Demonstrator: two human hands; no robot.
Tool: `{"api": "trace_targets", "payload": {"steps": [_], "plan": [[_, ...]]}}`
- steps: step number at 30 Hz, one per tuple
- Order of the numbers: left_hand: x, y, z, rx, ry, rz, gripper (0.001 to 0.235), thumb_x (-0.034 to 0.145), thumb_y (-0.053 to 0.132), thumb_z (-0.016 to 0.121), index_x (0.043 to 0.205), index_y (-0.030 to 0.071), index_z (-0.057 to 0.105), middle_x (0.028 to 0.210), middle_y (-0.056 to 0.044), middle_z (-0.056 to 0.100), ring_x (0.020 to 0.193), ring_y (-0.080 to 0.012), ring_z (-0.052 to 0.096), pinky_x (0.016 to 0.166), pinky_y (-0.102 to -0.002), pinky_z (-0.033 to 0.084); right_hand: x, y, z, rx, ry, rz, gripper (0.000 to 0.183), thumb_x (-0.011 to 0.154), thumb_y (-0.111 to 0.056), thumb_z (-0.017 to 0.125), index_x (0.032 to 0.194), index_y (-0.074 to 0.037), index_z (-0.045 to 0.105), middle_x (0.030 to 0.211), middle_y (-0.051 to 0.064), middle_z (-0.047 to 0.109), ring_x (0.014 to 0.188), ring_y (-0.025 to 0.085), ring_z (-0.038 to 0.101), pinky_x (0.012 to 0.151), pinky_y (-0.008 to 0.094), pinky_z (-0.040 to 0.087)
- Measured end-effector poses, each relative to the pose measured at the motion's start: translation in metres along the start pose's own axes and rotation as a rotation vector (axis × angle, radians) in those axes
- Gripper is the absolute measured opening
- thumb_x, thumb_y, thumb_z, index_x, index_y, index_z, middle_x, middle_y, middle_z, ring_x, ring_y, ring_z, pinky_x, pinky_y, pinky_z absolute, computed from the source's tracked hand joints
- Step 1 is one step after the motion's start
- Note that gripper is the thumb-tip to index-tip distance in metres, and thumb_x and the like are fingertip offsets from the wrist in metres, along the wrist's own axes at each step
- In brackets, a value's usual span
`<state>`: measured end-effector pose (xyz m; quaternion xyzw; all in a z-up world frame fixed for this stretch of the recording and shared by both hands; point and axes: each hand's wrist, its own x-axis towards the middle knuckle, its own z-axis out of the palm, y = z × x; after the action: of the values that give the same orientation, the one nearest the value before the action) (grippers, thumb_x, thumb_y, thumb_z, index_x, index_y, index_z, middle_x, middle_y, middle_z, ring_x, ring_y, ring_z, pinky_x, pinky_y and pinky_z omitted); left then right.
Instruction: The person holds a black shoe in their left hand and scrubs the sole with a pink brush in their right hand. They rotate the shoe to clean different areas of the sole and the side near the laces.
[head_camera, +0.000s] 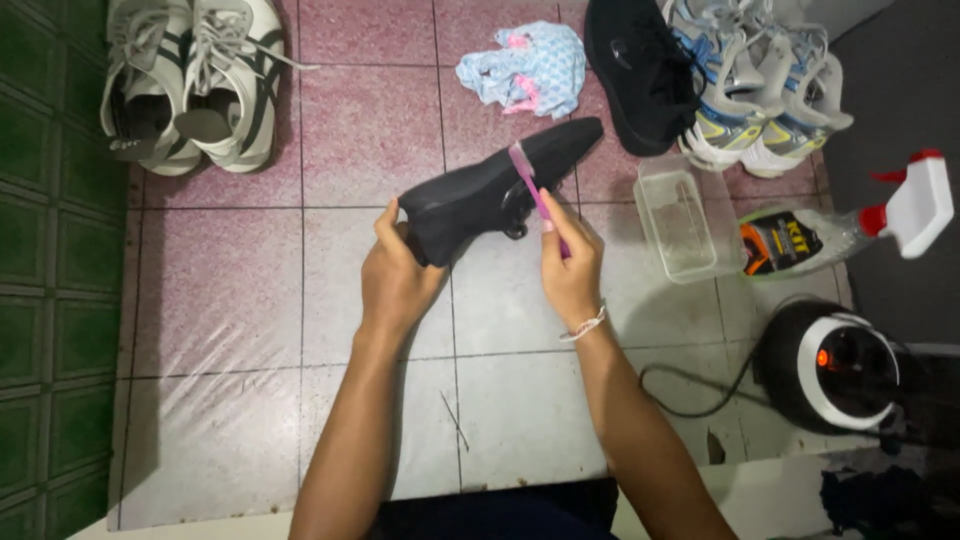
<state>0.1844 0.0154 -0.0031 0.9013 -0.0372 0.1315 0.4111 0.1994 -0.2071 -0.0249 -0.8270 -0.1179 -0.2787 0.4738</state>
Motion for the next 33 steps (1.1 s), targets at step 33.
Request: {"api": "trace_targets", "payload": {"steps": [33], "plan": [[0.002,-0.017,0.01,0.021,0.013,-0.03,0.083,0.083,0.02,0.079,0.145,-0.011,0.034,0.1,-0.026,0.073,0.087,-0.049,0.071,0.076,-0.06,0.056,0.003,0.019,0.002,0.092,0.06,0.222,0.034,0.102,0.001,0.052,0.134,0.0,0.064,0.132,0.019,0.066,0.124,0.026,0.06,0.106,0.042,0.047]]}}
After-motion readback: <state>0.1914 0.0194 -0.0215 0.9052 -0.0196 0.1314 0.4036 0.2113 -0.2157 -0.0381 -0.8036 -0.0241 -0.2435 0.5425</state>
